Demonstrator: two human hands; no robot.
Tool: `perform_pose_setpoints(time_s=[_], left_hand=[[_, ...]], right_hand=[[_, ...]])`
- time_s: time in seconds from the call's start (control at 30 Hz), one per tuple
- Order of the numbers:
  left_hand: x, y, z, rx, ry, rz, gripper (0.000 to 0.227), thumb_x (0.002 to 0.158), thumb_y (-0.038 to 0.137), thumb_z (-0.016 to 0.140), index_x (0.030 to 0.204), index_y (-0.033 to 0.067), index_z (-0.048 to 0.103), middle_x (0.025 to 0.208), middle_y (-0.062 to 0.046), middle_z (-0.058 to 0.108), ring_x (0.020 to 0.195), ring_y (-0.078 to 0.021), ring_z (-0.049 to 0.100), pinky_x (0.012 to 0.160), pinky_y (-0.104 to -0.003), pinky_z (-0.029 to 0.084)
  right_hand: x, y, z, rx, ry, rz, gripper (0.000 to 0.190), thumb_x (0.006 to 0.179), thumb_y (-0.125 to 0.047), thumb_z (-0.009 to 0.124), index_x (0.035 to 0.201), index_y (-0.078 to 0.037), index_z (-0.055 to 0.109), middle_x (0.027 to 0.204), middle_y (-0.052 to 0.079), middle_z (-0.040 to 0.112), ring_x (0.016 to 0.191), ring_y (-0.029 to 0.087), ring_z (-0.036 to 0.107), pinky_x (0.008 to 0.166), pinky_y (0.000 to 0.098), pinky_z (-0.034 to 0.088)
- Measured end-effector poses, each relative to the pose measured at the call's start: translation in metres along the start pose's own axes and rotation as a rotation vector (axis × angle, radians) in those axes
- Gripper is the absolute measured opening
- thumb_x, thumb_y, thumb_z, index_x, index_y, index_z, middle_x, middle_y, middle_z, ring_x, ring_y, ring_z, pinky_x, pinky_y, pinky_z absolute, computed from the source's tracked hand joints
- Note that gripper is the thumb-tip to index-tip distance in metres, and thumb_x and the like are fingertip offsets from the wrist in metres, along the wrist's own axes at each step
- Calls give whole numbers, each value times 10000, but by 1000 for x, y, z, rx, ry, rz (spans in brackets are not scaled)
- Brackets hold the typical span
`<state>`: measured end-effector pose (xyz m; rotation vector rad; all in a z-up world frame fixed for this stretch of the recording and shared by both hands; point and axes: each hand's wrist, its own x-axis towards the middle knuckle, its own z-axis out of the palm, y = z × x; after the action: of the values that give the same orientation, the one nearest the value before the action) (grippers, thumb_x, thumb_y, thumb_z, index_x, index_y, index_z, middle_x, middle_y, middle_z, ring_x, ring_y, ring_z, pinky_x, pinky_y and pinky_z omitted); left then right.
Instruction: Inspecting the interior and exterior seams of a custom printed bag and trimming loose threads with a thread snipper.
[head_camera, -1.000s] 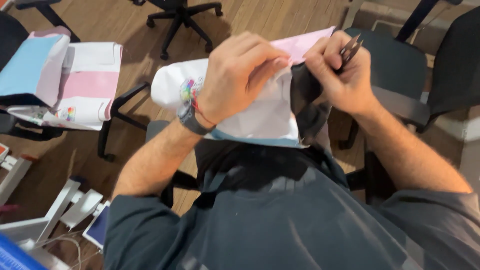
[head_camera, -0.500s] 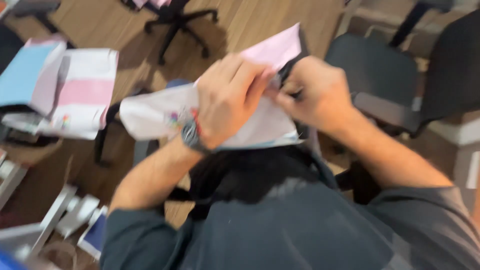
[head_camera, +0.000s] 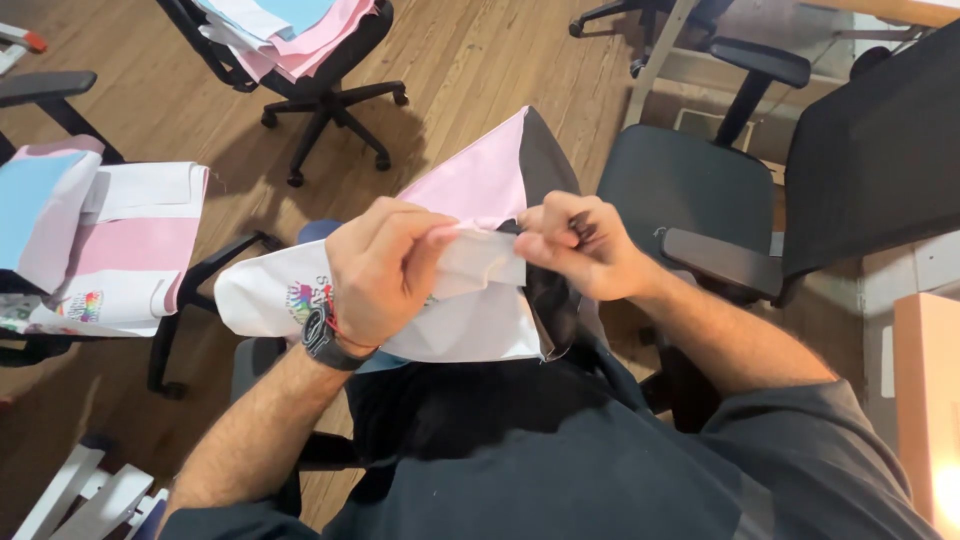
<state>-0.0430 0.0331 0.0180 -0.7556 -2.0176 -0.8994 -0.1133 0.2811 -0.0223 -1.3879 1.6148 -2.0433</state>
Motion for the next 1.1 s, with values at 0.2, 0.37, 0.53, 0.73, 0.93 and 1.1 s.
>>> perform_pose_setpoints(time_s=[0.2,0.37,0.53,0.73,0.93,1.1], left_hand=[[2,3,9,-45,23,-156,57,1029,69,711,986,38,692,875,-104,648,654,-213,630,590,-326,484],[7,14,8,-56,-14,-129,91,1046,108,710,978,54,682,877,-84,644,697,-232,633,622,-339,482],[13,18,14,-92,-41,-41,106,1033,134,729,964,68,684,859,-58,655,698,-234,622,630,-356,459],[11,7,9,-70,-38,69,86,1035,135,728,995,79,675,926,-38,679,840,-263,656,735,-378,493],[19,0,14,44,-2,8,98,995,59,744,1080,71,698,1058,-49,672,987,-290,628,879,-394,487],[33,-2,-3,146,-78,242,323,910,-3,723,1228,48,694,1161,-72,656,1076,-290,643,941,-398,531]], right_hand=[[-2,16,-15,-9,95,20,361,1063,77,584,865,-112,349,833,-32,415,826,104,405,782,285,377],[35,-37,3,-383,216,-140,120,1062,-76,483,983,-51,395,1028,66,633,853,106,493,807,273,427],[37,-27,-5,-621,269,-212,306,1054,-71,631,861,-57,394,826,49,634,630,67,482,573,217,380],[36,0,1,-579,339,-324,590,1024,-85,831,719,-74,326,628,28,443,579,100,405,489,253,317],[69,7,-1,-5,375,-43,541,1076,-174,760,782,-140,307,631,-23,475,514,63,476,456,228,337],[82,35,-15,32,300,-53,504,1079,-221,726,799,-133,316,631,-18,472,543,56,458,470,231,310]])
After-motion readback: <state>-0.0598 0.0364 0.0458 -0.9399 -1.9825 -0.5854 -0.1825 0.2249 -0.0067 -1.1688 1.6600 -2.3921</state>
